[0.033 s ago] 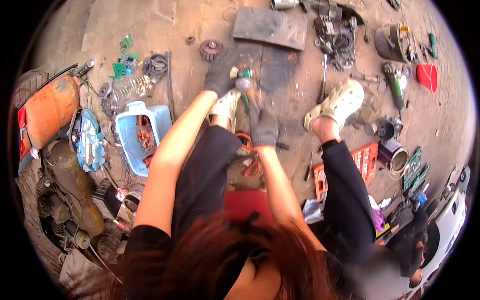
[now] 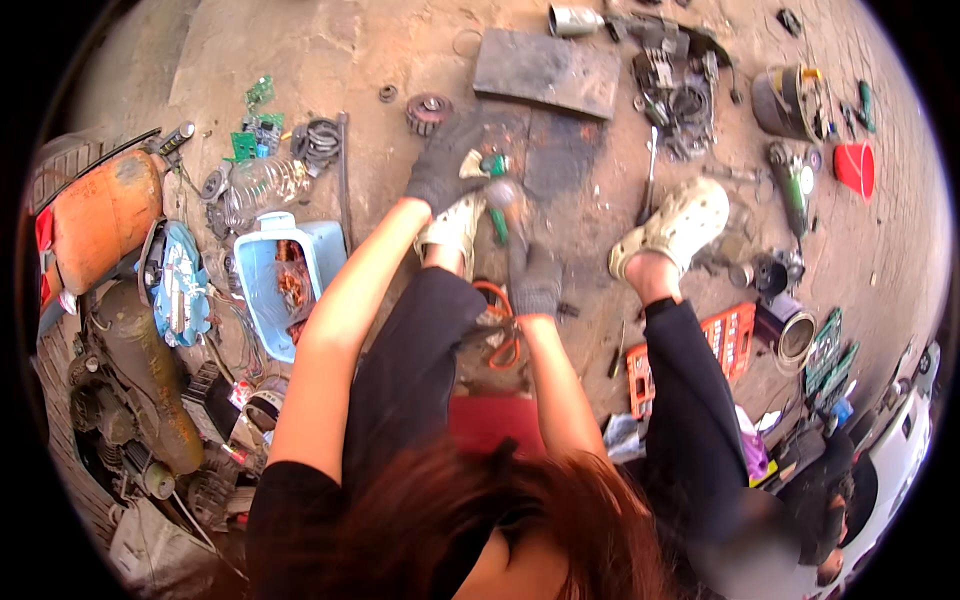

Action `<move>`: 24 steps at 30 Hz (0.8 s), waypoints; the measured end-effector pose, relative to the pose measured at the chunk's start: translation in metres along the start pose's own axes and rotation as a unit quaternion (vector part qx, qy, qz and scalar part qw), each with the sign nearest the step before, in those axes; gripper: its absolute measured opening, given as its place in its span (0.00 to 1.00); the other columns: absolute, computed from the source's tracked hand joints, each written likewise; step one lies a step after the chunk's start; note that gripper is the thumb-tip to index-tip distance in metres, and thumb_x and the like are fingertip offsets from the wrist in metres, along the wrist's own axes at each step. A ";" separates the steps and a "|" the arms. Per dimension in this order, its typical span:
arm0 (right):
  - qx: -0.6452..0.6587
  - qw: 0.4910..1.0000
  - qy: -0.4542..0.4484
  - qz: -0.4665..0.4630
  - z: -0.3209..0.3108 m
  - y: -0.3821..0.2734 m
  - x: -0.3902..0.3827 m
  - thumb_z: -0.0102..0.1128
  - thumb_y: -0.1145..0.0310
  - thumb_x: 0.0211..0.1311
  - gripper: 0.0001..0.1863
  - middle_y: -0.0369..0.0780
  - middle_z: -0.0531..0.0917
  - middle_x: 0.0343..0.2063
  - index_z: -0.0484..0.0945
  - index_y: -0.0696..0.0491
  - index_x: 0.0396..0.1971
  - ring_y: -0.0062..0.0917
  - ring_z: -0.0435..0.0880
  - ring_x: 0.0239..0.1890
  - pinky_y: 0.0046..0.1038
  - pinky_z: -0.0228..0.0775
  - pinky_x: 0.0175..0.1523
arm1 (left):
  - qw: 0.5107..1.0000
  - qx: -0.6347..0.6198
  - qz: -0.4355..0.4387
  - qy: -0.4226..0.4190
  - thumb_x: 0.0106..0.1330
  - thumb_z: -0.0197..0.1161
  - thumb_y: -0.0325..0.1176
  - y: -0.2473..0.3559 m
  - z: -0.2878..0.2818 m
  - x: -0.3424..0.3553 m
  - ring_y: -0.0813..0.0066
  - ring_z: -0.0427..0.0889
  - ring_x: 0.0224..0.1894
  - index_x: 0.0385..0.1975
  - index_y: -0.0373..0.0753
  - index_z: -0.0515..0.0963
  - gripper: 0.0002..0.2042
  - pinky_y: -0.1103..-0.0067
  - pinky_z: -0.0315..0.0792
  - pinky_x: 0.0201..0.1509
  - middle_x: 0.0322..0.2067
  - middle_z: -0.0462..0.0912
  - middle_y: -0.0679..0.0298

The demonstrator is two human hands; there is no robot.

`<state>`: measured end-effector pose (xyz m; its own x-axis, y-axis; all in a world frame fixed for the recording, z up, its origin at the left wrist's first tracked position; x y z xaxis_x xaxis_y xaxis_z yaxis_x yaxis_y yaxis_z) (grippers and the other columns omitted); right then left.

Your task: The person sits on the floor and uses pliers, a screwdriver, and a hammer to remove components from a green circuit board. They extract a cylindrical part, place it on a gear, and strike it with a hammer before continuing to disassemble the board.

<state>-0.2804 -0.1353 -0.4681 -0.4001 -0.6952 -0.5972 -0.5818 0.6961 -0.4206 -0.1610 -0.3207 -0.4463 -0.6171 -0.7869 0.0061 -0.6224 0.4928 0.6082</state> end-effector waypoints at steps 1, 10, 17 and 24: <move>0.042 0.997 0.050 -0.046 -0.010 -0.007 -0.011 0.41 0.51 0.68 0.24 0.52 0.78 0.24 0.76 0.59 0.38 0.47 0.79 0.31 0.41 0.70 0.39 | 1.000 0.015 -0.005 -0.001 0.48 0.70 0.40 -0.002 -0.013 -0.006 0.58 0.56 0.68 0.61 0.40 0.65 0.37 0.69 0.51 0.71 0.64 0.62 0.58; 0.457 0.859 0.136 -0.185 -0.105 -0.085 -0.080 0.46 0.35 0.62 0.31 0.33 0.67 0.13 0.66 0.54 0.29 0.19 0.65 0.12 0.22 0.59 0.16 | 0.964 -0.115 -0.165 0.176 0.57 0.62 0.35 -0.033 -0.060 -0.067 0.60 0.72 0.57 0.49 0.40 0.77 0.18 0.70 0.63 0.63 0.50 0.78 0.57; -0.045 0.998 0.039 0.017 0.011 -0.015 0.003 0.37 0.56 0.68 0.24 0.55 0.81 0.32 0.77 0.60 0.36 0.49 0.81 0.35 0.44 0.71 0.37 | 0.924 -0.141 -0.234 0.267 0.58 0.59 0.30 -0.048 -0.086 -0.078 0.60 0.77 0.50 0.42 0.37 0.80 0.12 0.71 0.68 0.57 0.43 0.81 0.55; 0.451 0.885 0.102 -0.056 -0.094 -0.047 -0.024 0.42 0.52 0.70 0.17 0.34 0.68 0.14 0.67 0.50 0.29 0.21 0.66 0.10 0.25 0.59 0.15 | 0.967 -0.106 -0.148 0.180 0.55 0.61 0.35 -0.023 -0.059 -0.055 0.59 0.78 0.48 0.45 0.41 0.78 0.17 0.70 0.69 0.54 0.44 0.81 0.57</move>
<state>-0.3103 -0.1678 -0.3694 -0.5495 -0.7221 -0.4203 0.1388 0.4171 -0.8982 -0.0845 -0.3103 -0.4138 -0.1960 -0.9788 0.0590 -0.6097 0.1688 0.7745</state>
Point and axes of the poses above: each hand's wrist, its own x-axis towards the middle knuckle, its own z-axis out of the palm, y = z × x, the point moved 10 cm from there along x, towards the middle knuckle
